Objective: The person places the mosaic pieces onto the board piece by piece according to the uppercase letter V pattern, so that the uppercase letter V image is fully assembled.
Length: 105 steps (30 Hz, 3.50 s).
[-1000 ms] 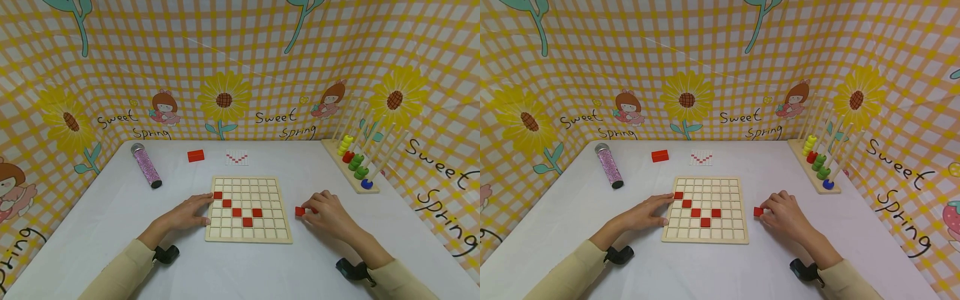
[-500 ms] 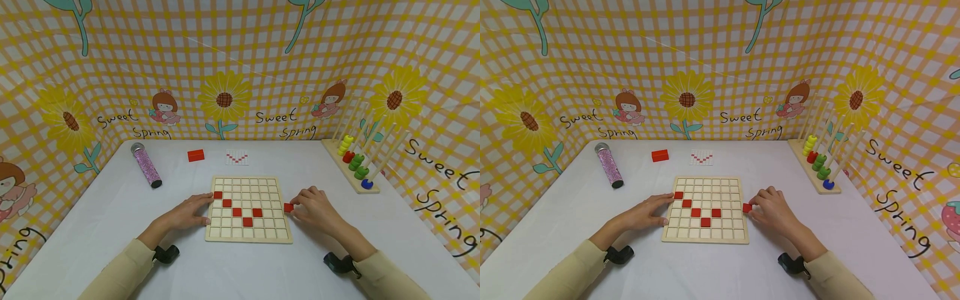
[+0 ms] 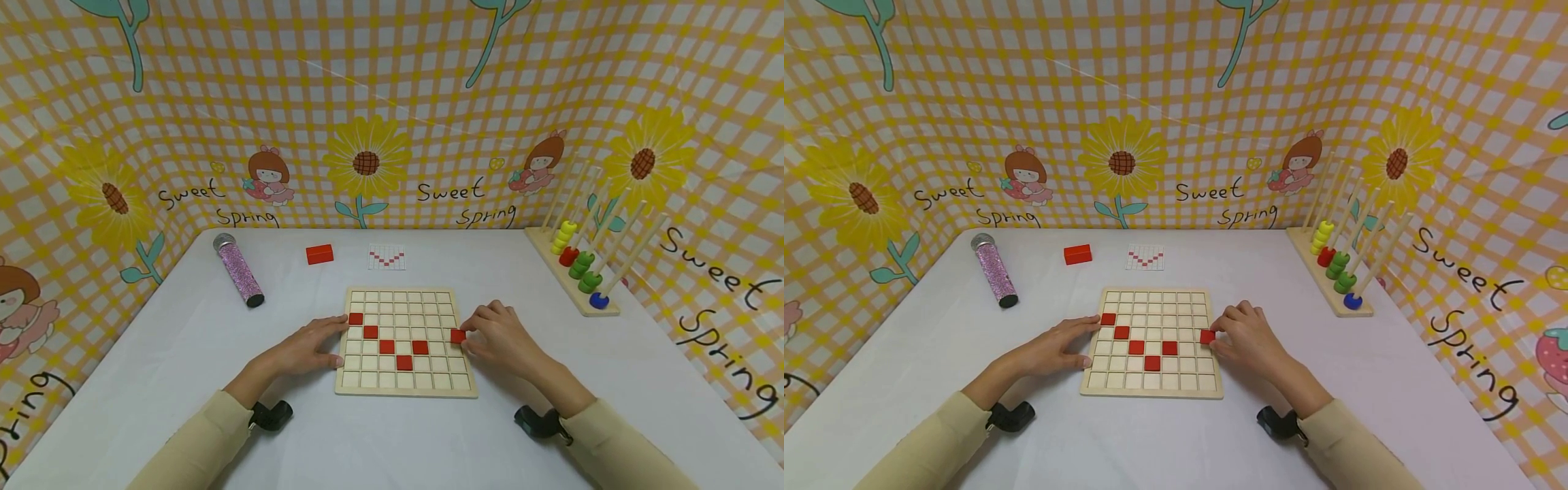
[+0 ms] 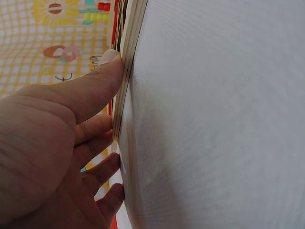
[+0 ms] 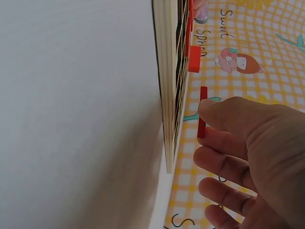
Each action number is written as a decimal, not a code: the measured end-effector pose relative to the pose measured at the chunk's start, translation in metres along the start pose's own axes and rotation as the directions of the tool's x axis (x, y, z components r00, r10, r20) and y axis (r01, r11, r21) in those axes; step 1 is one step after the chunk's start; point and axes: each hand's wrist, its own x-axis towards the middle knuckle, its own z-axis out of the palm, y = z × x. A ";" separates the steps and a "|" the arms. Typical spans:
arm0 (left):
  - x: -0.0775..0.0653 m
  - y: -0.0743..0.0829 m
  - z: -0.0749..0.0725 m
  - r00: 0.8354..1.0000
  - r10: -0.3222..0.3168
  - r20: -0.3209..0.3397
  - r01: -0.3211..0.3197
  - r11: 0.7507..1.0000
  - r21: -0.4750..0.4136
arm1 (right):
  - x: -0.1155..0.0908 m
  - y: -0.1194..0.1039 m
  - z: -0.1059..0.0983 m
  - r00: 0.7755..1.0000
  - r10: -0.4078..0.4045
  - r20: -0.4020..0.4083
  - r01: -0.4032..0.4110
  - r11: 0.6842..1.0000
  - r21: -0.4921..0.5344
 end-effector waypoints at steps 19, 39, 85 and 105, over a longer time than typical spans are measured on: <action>0.000 0.001 0.000 1.000 -0.005 0.004 0.005 1.000 0.000 | 0.021 -0.017 0.007 0.997 0.005 0.071 -0.006 1.000 0.005; 0.002 -0.002 0.001 1.000 0.011 -0.005 -0.011 1.000 0.011 | 0.031 -0.017 0.018 0.995 -0.009 0.102 0.008 1.000 0.011; 0.000 -0.002 0.001 1.000 0.011 -0.005 -0.011 1.000 0.003 | 0.032 -0.018 0.019 0.993 0.006 0.119 -0.011 0.999 0.038; 0.001 -0.003 0.001 1.000 0.008 -0.001 -0.008 1.000 0.020 | 0.013 -0.004 0.011 0.997 0.041 0.069 -0.041 0.999 -0.001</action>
